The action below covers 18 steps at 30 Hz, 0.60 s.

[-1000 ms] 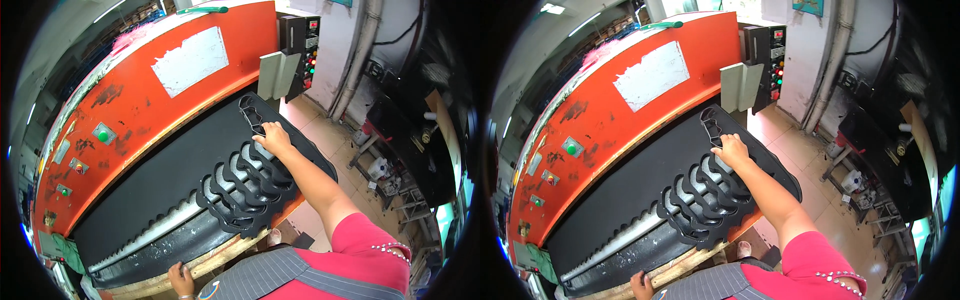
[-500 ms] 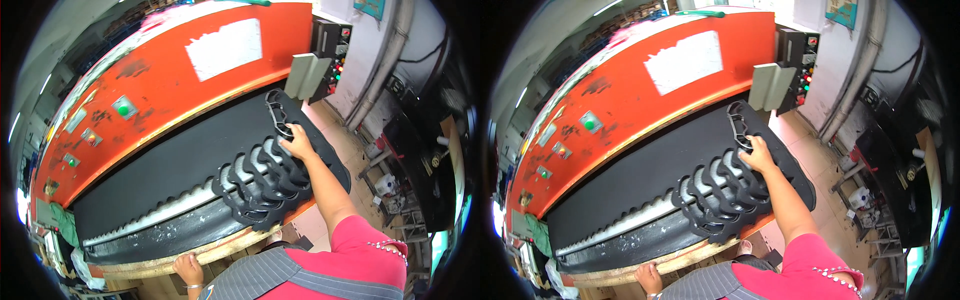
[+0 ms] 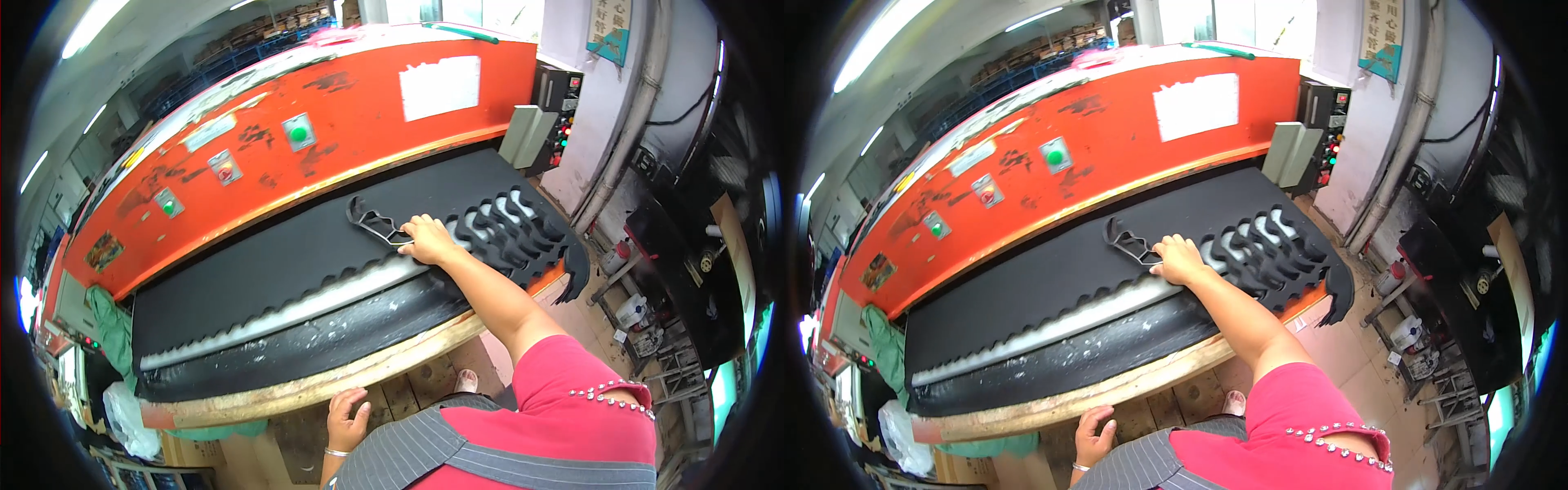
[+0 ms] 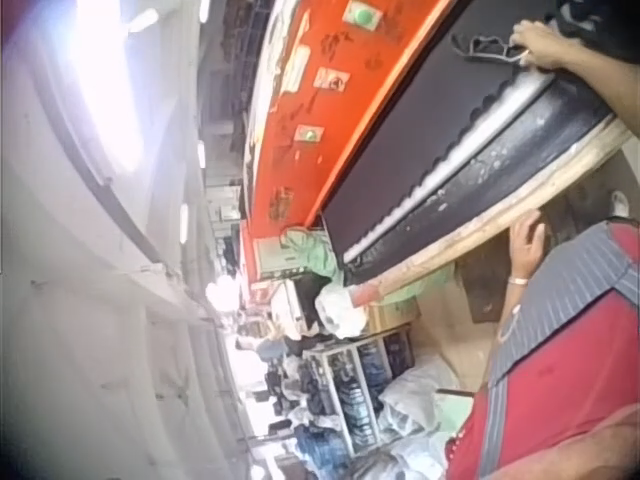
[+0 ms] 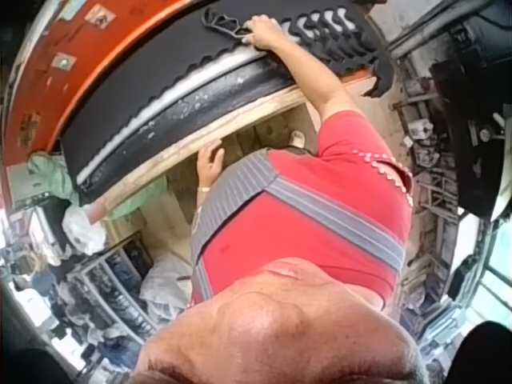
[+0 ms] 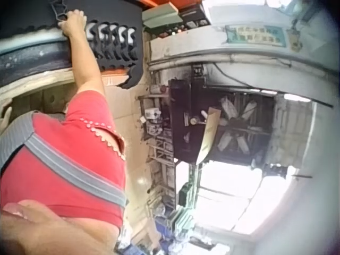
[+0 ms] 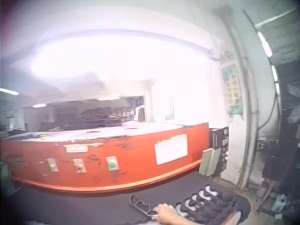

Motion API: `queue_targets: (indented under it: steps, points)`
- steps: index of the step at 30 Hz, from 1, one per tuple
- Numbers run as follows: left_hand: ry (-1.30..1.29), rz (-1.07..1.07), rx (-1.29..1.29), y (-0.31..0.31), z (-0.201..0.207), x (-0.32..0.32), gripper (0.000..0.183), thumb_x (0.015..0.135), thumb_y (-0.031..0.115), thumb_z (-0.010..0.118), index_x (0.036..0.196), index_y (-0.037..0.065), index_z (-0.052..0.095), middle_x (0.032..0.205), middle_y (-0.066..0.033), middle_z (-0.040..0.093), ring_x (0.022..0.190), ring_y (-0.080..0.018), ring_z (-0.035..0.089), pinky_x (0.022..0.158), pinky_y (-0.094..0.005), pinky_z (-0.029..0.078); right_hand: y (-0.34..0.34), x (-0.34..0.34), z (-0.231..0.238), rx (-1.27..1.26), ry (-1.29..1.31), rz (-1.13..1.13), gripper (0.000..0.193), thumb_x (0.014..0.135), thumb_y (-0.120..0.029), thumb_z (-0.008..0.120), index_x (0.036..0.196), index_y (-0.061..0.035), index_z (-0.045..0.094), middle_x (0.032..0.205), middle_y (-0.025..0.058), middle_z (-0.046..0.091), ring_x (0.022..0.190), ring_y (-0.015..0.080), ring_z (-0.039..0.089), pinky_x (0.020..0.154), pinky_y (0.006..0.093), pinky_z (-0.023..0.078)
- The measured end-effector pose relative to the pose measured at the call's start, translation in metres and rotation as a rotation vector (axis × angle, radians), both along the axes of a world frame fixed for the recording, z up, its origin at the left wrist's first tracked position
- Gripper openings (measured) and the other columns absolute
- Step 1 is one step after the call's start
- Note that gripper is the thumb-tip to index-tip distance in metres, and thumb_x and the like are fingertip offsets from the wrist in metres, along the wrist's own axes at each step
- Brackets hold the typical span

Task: Operating a large red die-cutting machine to stamp out shoe components from a black material sheet.

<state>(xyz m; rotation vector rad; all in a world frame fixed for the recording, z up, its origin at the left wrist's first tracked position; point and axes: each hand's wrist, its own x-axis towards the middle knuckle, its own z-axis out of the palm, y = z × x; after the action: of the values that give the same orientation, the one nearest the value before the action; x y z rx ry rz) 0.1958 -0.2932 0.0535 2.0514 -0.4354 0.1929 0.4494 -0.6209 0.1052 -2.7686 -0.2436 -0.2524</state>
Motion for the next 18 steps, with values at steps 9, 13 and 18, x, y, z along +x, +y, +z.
queue_targets:
  steps: [9, 13, 18]
  points:
    - [0.365, 0.415, -0.371, 0.125, -0.046, -0.116, 0.018, 0.087, 0.007, 0.064, 0.103, -0.001, 0.064, 0.098, -0.0099, 0.066, 0.091, -0.0160, 0.062, 0.082, -0.0278, 0.049, 0.079, 0.017, -0.022, 0.127, -0.225, -0.422, 0.055, 0.082, -0.037, 0.065, 0.132, -0.0219, 0.048, 0.127, 0.0176, 0.049, 0.119, 0.0354, 0.045, 0.097, 0.0482, 0.037]
    - [0.508, 0.602, -0.652, 0.134, -0.063, -0.144, 0.018, 0.090, 0.005, 0.060, 0.105, -0.004, 0.062, 0.095, -0.0098, 0.067, 0.086, -0.0131, 0.063, 0.080, -0.0265, 0.050, 0.143, 0.023, -0.031, 0.260, 0.040, -0.400, 0.087, 0.078, -0.060, 0.063, 0.146, -0.0168, 0.030, 0.137, 0.0255, 0.042, 0.130, 0.0392, 0.036, 0.106, 0.0504, 0.028]
    - [0.669, 0.611, -0.742, 0.153, -0.083, -0.143, 0.022, 0.090, 0.009, 0.064, 0.108, -0.004, 0.062, 0.098, -0.0120, 0.068, 0.086, -0.0138, 0.064, 0.077, -0.0280, 0.053, 0.195, 0.043, -0.012, 0.207, 0.029, -0.425, 0.088, 0.076, -0.062, 0.064, 0.142, -0.0118, 0.037, 0.147, 0.0235, 0.029, 0.138, 0.0515, 0.008, 0.111, 0.0547, 0.020]
